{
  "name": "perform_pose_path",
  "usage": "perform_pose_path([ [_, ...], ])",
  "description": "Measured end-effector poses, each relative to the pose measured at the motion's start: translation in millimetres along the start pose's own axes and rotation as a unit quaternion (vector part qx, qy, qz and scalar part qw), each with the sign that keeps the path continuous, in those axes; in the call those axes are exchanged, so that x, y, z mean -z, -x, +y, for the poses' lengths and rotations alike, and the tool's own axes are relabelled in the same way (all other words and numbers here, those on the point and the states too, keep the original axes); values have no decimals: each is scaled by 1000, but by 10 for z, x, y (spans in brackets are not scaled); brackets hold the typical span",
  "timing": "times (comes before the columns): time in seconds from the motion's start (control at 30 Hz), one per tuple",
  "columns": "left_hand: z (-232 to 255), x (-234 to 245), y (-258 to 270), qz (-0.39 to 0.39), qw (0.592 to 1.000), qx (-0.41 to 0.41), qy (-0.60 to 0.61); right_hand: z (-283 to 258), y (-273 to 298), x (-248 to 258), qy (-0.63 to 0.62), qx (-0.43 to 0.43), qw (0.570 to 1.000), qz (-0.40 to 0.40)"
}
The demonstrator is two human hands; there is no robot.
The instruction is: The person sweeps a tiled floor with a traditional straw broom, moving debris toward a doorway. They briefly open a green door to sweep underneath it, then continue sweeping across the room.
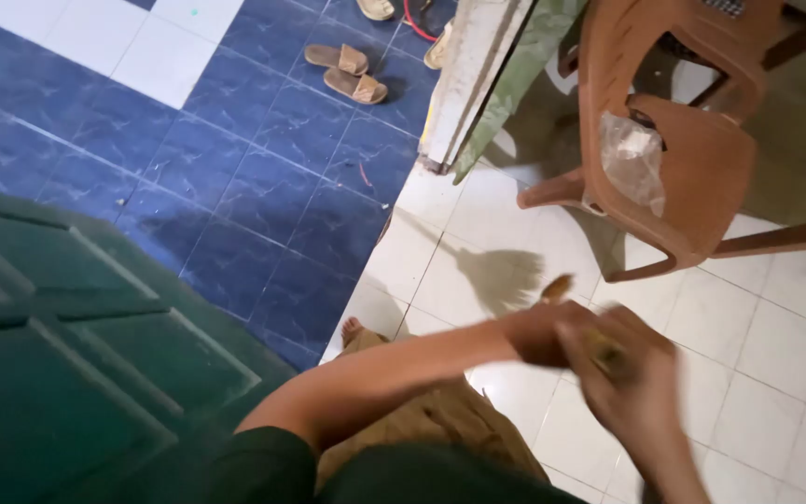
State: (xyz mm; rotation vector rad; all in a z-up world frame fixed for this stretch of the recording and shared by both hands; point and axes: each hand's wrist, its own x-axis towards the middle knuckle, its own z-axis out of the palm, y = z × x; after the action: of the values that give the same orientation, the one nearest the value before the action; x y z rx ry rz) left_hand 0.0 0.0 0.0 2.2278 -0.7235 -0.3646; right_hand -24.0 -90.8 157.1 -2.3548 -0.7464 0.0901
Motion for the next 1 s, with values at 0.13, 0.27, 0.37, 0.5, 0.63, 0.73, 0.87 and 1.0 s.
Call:
perform_pose_path([
  [0.13,-1304,-549,353,123,975,27,181,573,-381,-1281,-37,35,999,4],
  [0.27,-3006,-1219,1068,277,872,79,397,613,-785,-2466,-76,15,991,-112],
  [0.37,-3440,-529,1702,250,875,182,372,227,-1088,-3147,-131,-5,979,-159],
  [0.5,-2594,1188,2550,242,910,278,191,-350,-1531,-3883,-218,18,966,-136],
  [0.63,-3923,702,3031,201,911,351,77,-612,-1729,-4095,-303,16,946,-115],
  [0.73,-3212,1122,3030,253,926,261,103,-1024,-1707,-3404,-339,36,937,-79],
  [0.87,-1973,1178,2645,385,905,49,176,-1765,-1429,-1909,-209,44,975,-65],
  [1.0,-908,1338,2635,314,908,-173,219,-2419,-929,-1090,122,-50,990,-47],
])
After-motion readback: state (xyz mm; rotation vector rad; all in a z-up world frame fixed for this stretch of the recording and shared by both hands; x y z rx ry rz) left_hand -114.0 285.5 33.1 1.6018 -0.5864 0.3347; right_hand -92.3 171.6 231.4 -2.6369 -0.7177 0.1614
